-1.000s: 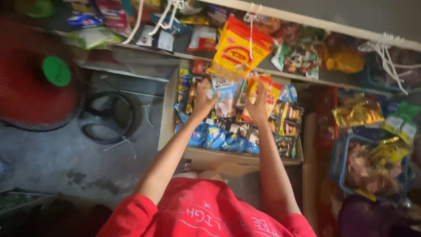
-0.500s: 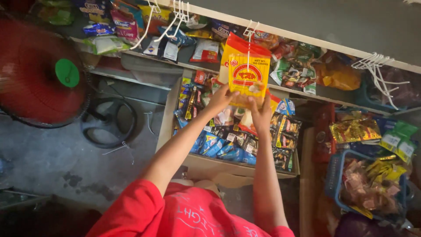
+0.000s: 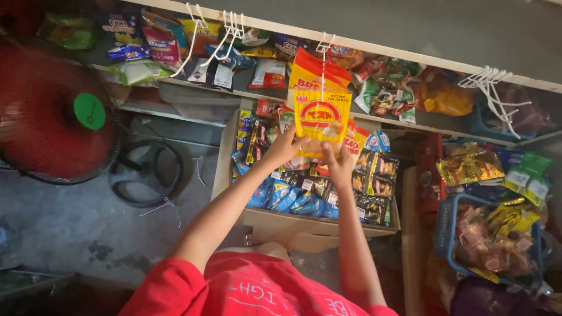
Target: Organizing and sorting various food packets, sachets, and breadcrumbs on store shelves.
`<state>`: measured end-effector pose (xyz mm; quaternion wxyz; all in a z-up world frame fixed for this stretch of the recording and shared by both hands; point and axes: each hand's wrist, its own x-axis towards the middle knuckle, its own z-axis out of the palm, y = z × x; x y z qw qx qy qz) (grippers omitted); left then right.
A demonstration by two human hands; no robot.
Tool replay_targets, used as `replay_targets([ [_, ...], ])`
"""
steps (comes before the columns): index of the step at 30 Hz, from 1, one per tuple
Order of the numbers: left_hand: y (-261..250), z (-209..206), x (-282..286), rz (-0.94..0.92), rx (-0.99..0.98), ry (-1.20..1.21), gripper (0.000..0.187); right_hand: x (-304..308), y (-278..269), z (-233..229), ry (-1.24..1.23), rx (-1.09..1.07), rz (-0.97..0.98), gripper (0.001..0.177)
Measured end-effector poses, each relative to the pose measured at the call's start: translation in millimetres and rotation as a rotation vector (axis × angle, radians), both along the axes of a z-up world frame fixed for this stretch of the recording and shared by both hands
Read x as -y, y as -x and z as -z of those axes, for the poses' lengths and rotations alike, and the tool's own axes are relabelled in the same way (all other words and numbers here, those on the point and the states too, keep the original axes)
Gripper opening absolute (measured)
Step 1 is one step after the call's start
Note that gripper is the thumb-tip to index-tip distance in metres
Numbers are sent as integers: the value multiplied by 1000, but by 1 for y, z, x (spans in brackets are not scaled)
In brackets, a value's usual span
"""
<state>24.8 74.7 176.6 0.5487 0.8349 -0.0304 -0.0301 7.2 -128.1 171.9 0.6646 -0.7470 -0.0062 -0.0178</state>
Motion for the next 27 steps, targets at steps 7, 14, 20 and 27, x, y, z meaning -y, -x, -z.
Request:
replay_targets([
  [7,26,7,-34,55,194,188,51,-20,19,-28,-113,-76,-140,46],
  [14,59,-17,-67,-34,331,122,40,-42,32,-73,-41,-71,-476,59],
  [20,65,20,-65,-8,249,152,36,-33,44,-53,179,3,-473,61],
  [27,49,137,-15,268,106,-191,79,34,20,93,-72,-34,47,96],
])
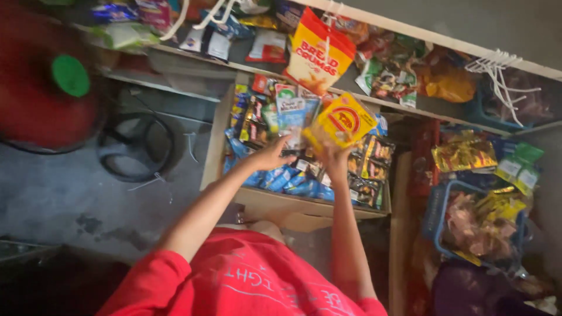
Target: Organizing and sorting various food packets, sachets, and breadcrumbs on store shelves.
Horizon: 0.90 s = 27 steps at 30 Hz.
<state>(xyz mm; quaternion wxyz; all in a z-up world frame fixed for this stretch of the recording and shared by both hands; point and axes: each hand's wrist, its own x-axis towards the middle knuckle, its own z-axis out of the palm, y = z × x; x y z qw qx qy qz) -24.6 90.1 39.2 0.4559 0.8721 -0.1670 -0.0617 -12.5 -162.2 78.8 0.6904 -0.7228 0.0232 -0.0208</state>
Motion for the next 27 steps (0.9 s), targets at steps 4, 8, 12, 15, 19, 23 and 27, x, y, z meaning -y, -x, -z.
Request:
replay_targets([
  [4,16,12,29,86,-40,-302,103,21,-4,38,578,93,159,117],
  [8,24,25,49,80,59,-500,111,27,1,52,893,255,71,113],
  [12,24,24,56,97,46,-553,103,32,-5,53,818,99,-40,110],
  [15,14,38,51,95,127,-519,100,23,-18,38,801,-71,-21,109],
  [19,13,39,47,120,143,-524,94,6,-22,29,819,-280,28,107],
  [23,14,38,50,166,75,-570,92,-10,-19,24,1001,-226,-20,106],
  [27,8,37,48,172,45,-590,91,-40,-17,-24,1105,-408,-98,103],
])
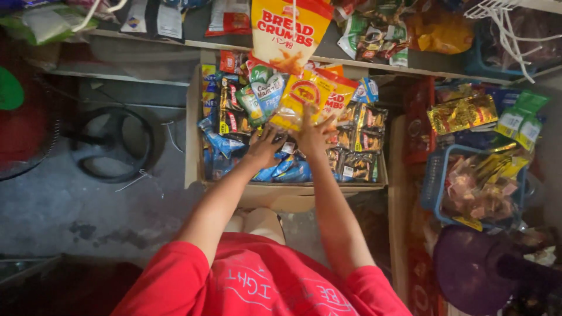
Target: Organizing and sorting various food packets, sachets, and breadcrumbs on store shelves.
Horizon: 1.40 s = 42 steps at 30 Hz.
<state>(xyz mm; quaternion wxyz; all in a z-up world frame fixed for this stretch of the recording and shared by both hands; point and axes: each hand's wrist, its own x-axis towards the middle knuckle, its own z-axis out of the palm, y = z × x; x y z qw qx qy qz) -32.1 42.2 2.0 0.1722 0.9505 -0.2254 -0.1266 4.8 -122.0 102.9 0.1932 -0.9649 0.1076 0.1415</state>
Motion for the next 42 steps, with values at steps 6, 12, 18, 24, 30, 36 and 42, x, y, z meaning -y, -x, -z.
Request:
replay_targets([
  [6,11,-8,-22,-3,131,274,79,4,-9,-34,3,-210,24,104],
  [12,-23,-20,-41,-214,78,805,47,92,-61,70,148,527,-353,93],
  [18,-64,-265,-37,-166,361,1278,71,36,-104,-59,-403,868,-284,93],
  [24,-85,-276,-28,-16,417,1052,66,-24,-140,-117,-847,890,-241,44],
  [30,-69,-299,-45,-28,300,927,61,-35,-117,-125,-706,951,-193,12],
  [36,-95,-284,-41,-14,519,945,79,-29,-55,-180,-829,690,-160,9],
  [42,-91,-253,-55,-47,208,1269,114,-21,-4,-272,-1410,472,-209,10],
])
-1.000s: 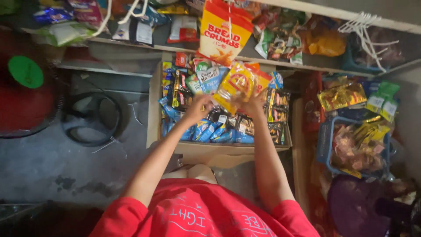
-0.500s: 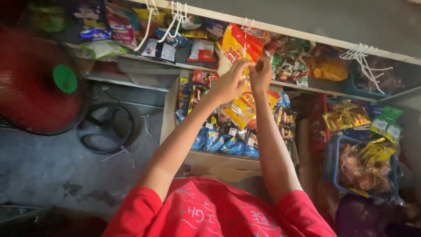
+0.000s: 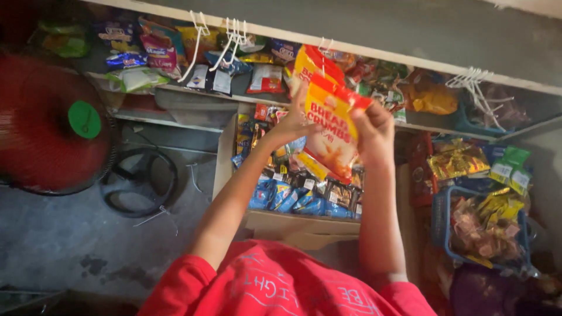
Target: Organizing and sorting various food packets, sachets, and breadcrumbs on store shelves.
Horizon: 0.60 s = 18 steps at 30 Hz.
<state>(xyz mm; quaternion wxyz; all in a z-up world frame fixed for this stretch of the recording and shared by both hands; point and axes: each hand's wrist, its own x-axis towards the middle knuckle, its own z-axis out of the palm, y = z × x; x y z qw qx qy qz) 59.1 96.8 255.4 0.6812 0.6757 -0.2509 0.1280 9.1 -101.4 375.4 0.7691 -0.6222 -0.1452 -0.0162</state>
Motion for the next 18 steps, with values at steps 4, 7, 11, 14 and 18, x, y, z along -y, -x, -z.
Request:
replay_targets([
  [4,29,22,-9,228,-357,-24,84,9,-9,27,-118,-38,-2,11],
  [7,46,62,-16,272,-554,-23,63,27,-19,95,-18,-204,56,23],
  [11,60,127,-20,71,-715,72,60,37,-4,194,301,-476,-245,52],
  [14,58,176,-13,-92,-822,41,64,26,6,238,398,-519,-297,46],
  [18,55,193,-6,-342,-640,-229,88,18,-16,304,409,-232,187,51],
])
